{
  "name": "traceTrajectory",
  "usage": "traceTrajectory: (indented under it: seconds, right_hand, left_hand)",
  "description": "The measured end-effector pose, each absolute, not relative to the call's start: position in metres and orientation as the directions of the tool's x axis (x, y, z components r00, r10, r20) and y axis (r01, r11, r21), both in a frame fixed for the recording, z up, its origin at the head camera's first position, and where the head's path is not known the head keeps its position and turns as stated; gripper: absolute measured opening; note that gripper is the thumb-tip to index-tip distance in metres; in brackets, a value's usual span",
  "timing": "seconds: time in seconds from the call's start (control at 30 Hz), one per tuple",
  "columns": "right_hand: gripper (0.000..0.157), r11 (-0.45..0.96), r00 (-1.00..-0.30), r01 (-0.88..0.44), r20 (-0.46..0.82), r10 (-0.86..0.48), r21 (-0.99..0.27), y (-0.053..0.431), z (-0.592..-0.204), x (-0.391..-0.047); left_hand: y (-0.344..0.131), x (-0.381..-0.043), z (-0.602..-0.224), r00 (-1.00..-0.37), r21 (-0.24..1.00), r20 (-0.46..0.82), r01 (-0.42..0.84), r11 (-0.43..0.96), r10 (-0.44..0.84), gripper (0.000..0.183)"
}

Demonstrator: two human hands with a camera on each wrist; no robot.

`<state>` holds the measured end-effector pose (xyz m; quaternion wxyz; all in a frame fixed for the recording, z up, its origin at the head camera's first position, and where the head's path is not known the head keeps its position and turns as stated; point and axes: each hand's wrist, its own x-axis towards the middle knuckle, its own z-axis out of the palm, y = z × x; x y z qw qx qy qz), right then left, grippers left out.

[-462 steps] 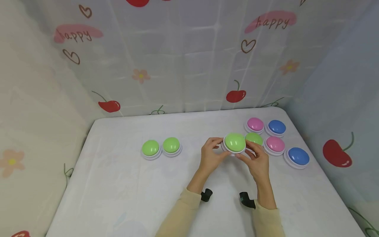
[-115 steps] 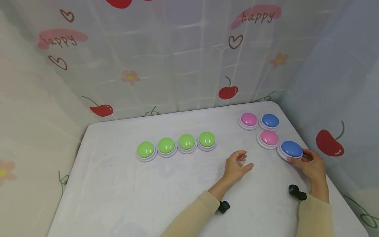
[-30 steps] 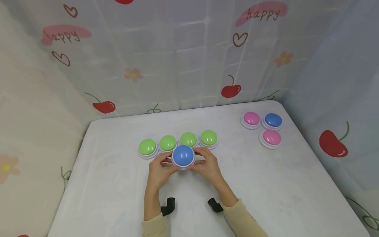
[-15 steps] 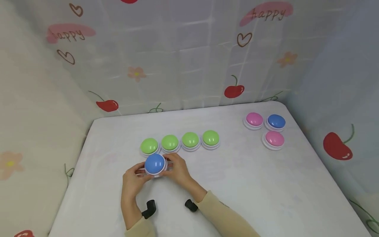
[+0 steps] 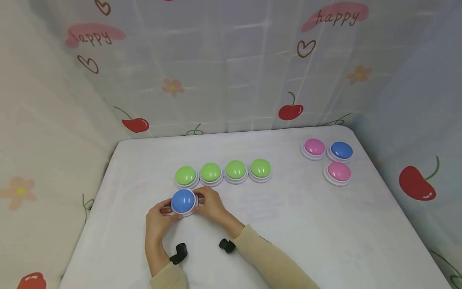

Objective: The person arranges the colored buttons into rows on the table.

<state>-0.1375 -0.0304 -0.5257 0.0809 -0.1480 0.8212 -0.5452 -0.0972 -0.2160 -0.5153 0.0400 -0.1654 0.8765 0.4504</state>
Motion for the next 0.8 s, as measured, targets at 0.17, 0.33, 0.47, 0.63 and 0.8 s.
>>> traceTrajectory:
  seconds: [0.17, 0.33, 0.47, 0.63, 0.8]
  right_hand:
    - [0.054, 0.359, -0.938, -0.145, 0.013, -0.346, -0.922, -0.0292, -0.5279, -0.1391]
    - [0.06, 0.374, -0.92, -0.172, 0.013, -0.392, -0.911, -0.0274, -0.529, -0.141]
    - [0.064, 0.377, -0.907, -0.183, 0.008, -0.421, -0.908, -0.0267, -0.5293, -0.1413]
    - [0.064, 0.387, -0.905, -0.181, -0.001, -0.426, -0.904, -0.0263, -0.5305, -0.1404]
    - [0.063, 0.392, -0.909, -0.18, 0.0, -0.417, -0.902, -0.0262, -0.5329, -0.1394]
  left_hand:
    - [-0.2156, -0.0981, -0.5142, -0.94, 0.772, -0.223, -0.331, 0.542, -0.257, 0.063]
    - [-0.2146, -0.0985, -0.514, -0.936, 0.768, -0.237, -0.345, 0.54, -0.261, 0.062]
    - [-0.2141, -0.0978, -0.514, -0.932, 0.764, -0.247, -0.355, 0.539, -0.265, 0.062]
    - [-0.2138, -0.0968, -0.5139, -0.933, 0.763, -0.247, -0.353, 0.541, -0.261, 0.062]
    - [-0.2132, -0.0962, -0.5144, -0.934, 0.766, -0.247, -0.351, 0.539, -0.257, 0.062]
